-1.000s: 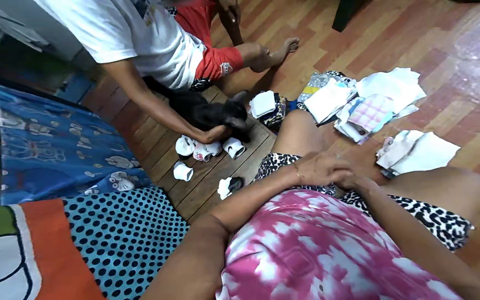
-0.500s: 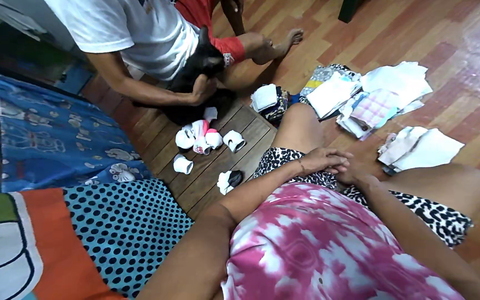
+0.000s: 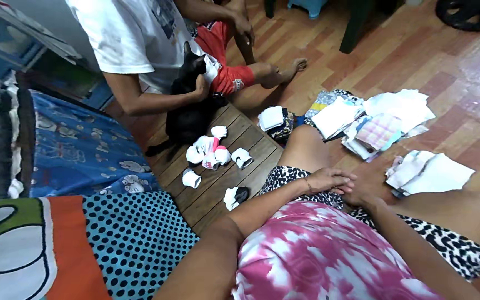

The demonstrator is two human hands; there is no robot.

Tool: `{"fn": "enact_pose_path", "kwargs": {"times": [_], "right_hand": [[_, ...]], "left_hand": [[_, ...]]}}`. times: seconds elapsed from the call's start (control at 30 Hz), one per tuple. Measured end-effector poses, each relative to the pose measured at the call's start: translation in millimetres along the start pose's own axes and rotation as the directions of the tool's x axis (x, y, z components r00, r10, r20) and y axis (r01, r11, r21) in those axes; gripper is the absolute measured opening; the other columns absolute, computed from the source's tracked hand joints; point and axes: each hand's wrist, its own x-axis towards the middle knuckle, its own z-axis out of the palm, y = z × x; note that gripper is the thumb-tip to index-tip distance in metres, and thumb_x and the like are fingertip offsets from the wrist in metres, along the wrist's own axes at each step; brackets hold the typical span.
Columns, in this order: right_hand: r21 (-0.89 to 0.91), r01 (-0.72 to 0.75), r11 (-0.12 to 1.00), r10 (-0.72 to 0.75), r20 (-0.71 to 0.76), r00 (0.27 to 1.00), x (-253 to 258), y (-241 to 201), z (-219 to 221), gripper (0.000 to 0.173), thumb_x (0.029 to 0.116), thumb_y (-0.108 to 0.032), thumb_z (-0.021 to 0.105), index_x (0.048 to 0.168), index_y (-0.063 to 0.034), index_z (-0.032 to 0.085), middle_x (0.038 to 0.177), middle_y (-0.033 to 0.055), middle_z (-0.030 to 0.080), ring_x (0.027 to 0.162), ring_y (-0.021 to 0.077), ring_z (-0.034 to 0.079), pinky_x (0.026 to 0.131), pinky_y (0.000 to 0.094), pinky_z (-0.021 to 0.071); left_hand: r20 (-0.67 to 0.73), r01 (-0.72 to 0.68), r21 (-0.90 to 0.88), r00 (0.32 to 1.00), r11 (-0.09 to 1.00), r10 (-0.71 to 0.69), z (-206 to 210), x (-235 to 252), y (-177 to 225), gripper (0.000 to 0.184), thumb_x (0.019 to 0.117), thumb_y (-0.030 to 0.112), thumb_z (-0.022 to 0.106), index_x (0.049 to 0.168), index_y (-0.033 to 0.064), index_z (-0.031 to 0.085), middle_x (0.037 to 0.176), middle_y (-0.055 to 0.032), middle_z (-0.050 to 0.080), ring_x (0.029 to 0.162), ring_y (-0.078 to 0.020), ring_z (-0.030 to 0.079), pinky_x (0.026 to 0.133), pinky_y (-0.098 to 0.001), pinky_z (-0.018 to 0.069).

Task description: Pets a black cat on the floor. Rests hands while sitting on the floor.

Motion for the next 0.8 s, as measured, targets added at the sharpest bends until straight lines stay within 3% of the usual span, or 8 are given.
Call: {"fn": "enact_pose_path", "kwargs": {"times": [0.13,0.3,0.4,0.43,0.53,0.67,0.73,0.8], "right_hand": [[-0.018,0.064,0.998,-0.065,-0.056,0.996,6.0,7.2,6.4,0.039,0.0971,0.003,0.052,0.135,0.0132,0.05,0.131,0.03,0.055,0.125,0.0334,0.052,0.108,0.0438,0.0397],[-0.056,0.018,0.998,-0.02,-0.022,1.0,5.9,5.2,3.4,0.042,0.0983,-0.001,0.054,0.138,0.0127,0.049,0.136,0.0338,0.053,0.131,0.0418,0.05,0.109,0.0535,0.038],[-0.049,0.076,0.996,-0.081,-0.107,0.991,2.0,2.6,4.3,0.038,0.0921,0.007,0.055,0.129,0.013,0.053,0.122,0.0244,0.059,0.115,0.0248,0.055,0.103,0.0371,0.0424],[-0.034,0.092,0.995,-0.096,-0.153,0.984,0.1,1.0,3.9,0.034,0.0873,0.01,0.054,0.121,0.0095,0.054,0.107,0.0133,0.058,0.101,0.0108,0.054,0.092,0.0239,0.044],[0.127,0.164,0.978,-0.128,-0.254,0.959,-3.7,-4.9,2.6,0.026,0.0788,0.014,0.053,0.1,0.0006,0.055,0.084,0.0015,0.055,0.077,-0.0008,0.051,0.074,0.0123,0.0438],[-0.036,0.083,0.996,-0.087,-0.136,0.987,-4.1,-1.9,-0.1,0.043,0.0908,-0.001,0.062,0.131,0.0135,0.055,0.127,0.0323,0.059,0.124,0.0388,0.055,0.107,0.0522,0.0401],[-0.053,0.066,0.996,-0.073,-0.162,0.984,-2.0,4.2,4.0,0.044,0.0885,-0.006,0.065,0.128,0.0131,0.059,0.126,0.0334,0.06,0.122,0.0431,0.056,0.106,0.0572,0.0406],[-0.033,-0.065,0.997,0.064,-0.012,0.998,-1.9,0.0,-0.4,0.04,0.1012,-0.014,0.058,0.131,0.0123,0.058,0.132,0.0349,0.058,0.127,0.0473,0.055,0.108,0.0621,0.0395]], "left_hand": [[-0.001,-0.002,-0.01,1.0,1.0,0.002,-0.1,1.3,-2.0,0.031,0.1083,0.009,0.046,0.135,-0.0033,0.055,0.108,-0.0114,0.068,0.089,-0.0135,0.068,0.081,-0.0303,0.0572],[-0.005,0.006,0.024,1.0,1.0,-0.006,0.9,-1.4,1.1,0.031,0.1088,0.01,0.045,0.135,-0.0029,0.055,0.11,-0.0114,0.068,0.089,-0.0117,0.067,0.081,-0.0288,0.0563],[-0.005,0.004,0.017,1.0,1.0,-0.004,1.0,-2.8,0.9,0.031,0.1085,0.009,0.046,0.135,-0.0035,0.055,0.109,-0.0115,0.068,0.088,-0.0115,0.066,0.08,-0.0281,0.0561],[-0.005,0.001,0.01,1.0,1.0,-0.001,1.1,-2.3,0.6,0.03,0.1084,0.009,0.046,0.135,-0.0035,0.055,0.109,-0.0114,0.068,0.088,-0.0114,0.067,0.08,-0.028,0.0562],[-0.002,-0.013,0.005,1.0,1.0,0.013,-0.1,-3.0,-0.2,0.03,0.1081,0.009,0.047,0.134,-0.0034,0.055,0.11,-0.0115,0.068,0.088,-0.0117,0.067,0.079,-0.0285,0.0563],[0.017,-0.025,-0.037,1.0,0.999,0.026,-0.8,-5.0,-0.8,0.03,0.1067,0.008,0.05,0.134,-0.0026,0.056,0.11,-0.0116,0.067,0.089,-0.0133,0.066,0.081,-0.0305,0.0567],[0.018,-0.014,-0.127,1.0,0.992,0.016,2.6,-8.2,0.1,0.034,0.1064,0.009,0.05,0.139,-0.0003,0.053,0.115,-0.0121,0.067,0.09,-0.0142,0.067,0.082,-0.0323,0.0568],[0.016,-0.061,-0.211,0.998,0.976,0.066,-1.8,-15.9,13.3,0.048,0.1056,0.008,0.046,0.153,0.009,0.038,0.125,-0.0141,0.064,0.091,-0.0169,0.067,0.081,-0.0344,0.0574]]}}
